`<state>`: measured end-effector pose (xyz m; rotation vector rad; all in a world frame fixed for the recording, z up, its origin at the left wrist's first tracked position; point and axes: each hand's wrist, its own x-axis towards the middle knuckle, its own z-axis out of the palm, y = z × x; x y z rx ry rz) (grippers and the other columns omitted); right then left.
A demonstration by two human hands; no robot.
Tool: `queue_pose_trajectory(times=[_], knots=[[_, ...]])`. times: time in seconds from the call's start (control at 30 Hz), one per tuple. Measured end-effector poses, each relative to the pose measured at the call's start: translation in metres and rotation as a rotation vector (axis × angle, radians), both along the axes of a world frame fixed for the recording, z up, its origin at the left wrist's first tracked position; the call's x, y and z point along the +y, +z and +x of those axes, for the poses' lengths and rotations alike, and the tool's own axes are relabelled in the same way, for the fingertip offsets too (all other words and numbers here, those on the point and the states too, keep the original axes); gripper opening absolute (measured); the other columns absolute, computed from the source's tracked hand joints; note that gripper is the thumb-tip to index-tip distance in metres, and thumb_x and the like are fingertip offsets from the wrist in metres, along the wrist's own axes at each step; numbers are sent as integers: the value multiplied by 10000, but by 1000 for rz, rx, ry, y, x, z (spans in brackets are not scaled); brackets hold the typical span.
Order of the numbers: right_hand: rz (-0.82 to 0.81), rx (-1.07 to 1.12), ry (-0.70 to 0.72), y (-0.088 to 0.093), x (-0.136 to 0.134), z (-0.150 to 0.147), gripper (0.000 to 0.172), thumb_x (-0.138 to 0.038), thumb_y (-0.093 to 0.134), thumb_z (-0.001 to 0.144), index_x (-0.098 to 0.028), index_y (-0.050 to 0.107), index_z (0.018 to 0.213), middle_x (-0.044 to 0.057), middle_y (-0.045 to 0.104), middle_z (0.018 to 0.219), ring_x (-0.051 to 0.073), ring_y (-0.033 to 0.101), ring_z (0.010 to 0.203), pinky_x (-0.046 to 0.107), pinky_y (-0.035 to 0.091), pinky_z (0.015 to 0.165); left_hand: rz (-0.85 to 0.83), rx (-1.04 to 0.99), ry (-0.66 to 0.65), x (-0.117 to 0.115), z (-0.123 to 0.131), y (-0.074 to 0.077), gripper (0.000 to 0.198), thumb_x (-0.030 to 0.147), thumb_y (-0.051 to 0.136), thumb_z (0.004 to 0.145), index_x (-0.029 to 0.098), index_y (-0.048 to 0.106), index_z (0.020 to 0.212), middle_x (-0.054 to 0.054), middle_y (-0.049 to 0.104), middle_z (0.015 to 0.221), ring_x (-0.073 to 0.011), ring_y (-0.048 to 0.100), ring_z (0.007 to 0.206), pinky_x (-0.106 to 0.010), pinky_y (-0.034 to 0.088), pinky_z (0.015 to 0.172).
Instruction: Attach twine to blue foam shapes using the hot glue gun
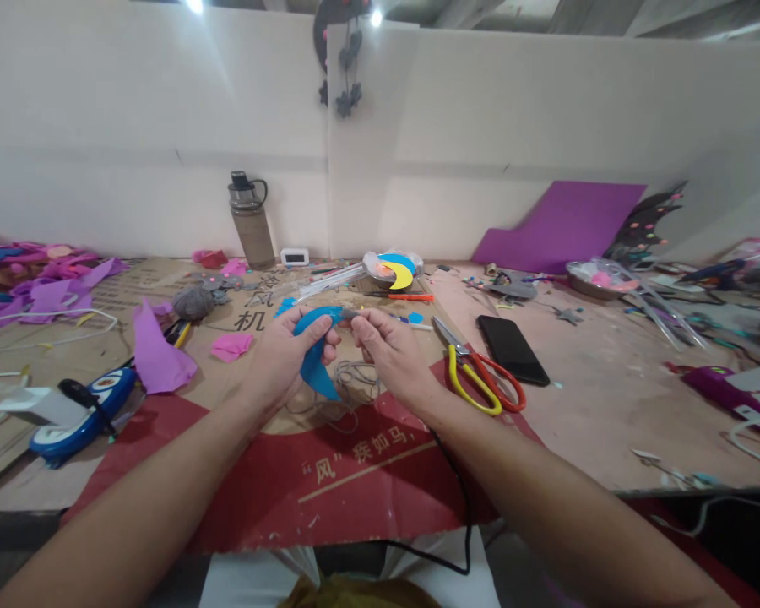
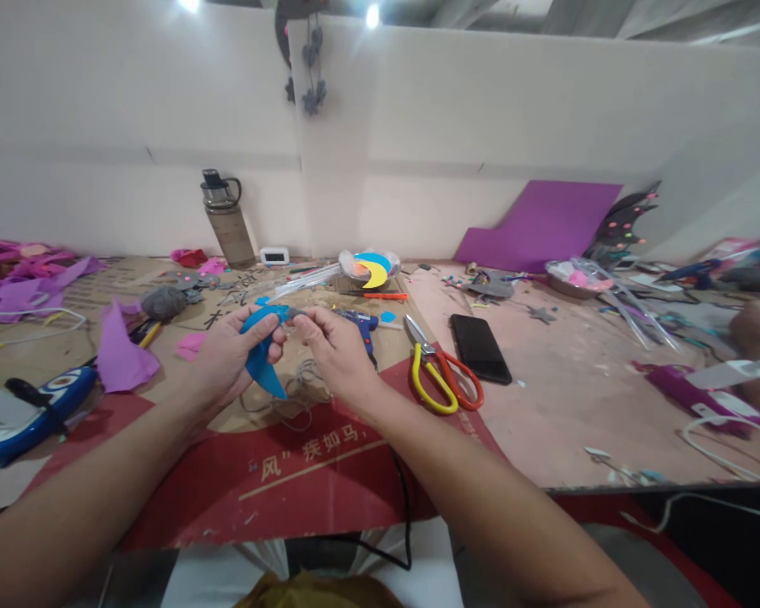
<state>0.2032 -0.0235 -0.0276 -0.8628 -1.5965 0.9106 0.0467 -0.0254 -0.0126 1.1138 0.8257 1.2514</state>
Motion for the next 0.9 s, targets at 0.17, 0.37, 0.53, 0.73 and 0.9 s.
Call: queue_pose_trajectory(times=[0.17, 0.37, 0.53, 0.73, 0.9], knots=[[38, -155, -54, -2, -2, -3, 204, -295, 451, 921, -186, 590, 819, -23, 532, 691, 109, 499, 639, 242, 406, 643, -20, -58, 41, 2, 1, 1, 270, 298, 759, 690, 149, 552, 780, 23, 620, 620, -59, 535, 476, -172, 440, 470], [355, -628, -151, -4, -5, -5, 243, -147, 363, 935, -170, 600, 890, 56, 610, 875, 155, 551, 821, 276, 420, 766, 22, 74, 123, 3, 1, -2, 249, 332, 716, 741, 154, 554, 804, 18, 632, 657, -68, 553, 500, -181, 461, 488], [471, -943, -184, -2, -9, -2, 229, -86, 408, 886, -188, 571, 1012, 62, 606, 957, 178, 550, 820, 284, 404, 694, 179, 400, 252, -3, 0, -3, 253, 394, 662, 785, 161, 564, 765, 8, 635, 650, -101, 590, 528, -217, 497, 518], [544, -992, -342, 14, -14, 7, 217, -152, 361, 946, -162, 577, 924, 86, 611, 919, 189, 550, 815, 295, 385, 682, 218, 577, 237, -9, 0, 0, 302, 466, 622, 803, 168, 571, 790, -27, 678, 687, -141, 633, 564, -240, 502, 513], [544, -802, -380, 25, -12, 15, 226, -219, 382, 964, -154, 586, 891, 82, 613, 893, 164, 541, 772, 279, 381, 673, 242, 619, 139, -8, -2, 2, 291, 451, 612, 814, 168, 586, 755, -15, 651, 624, -132, 611, 538, -235, 501, 502]])
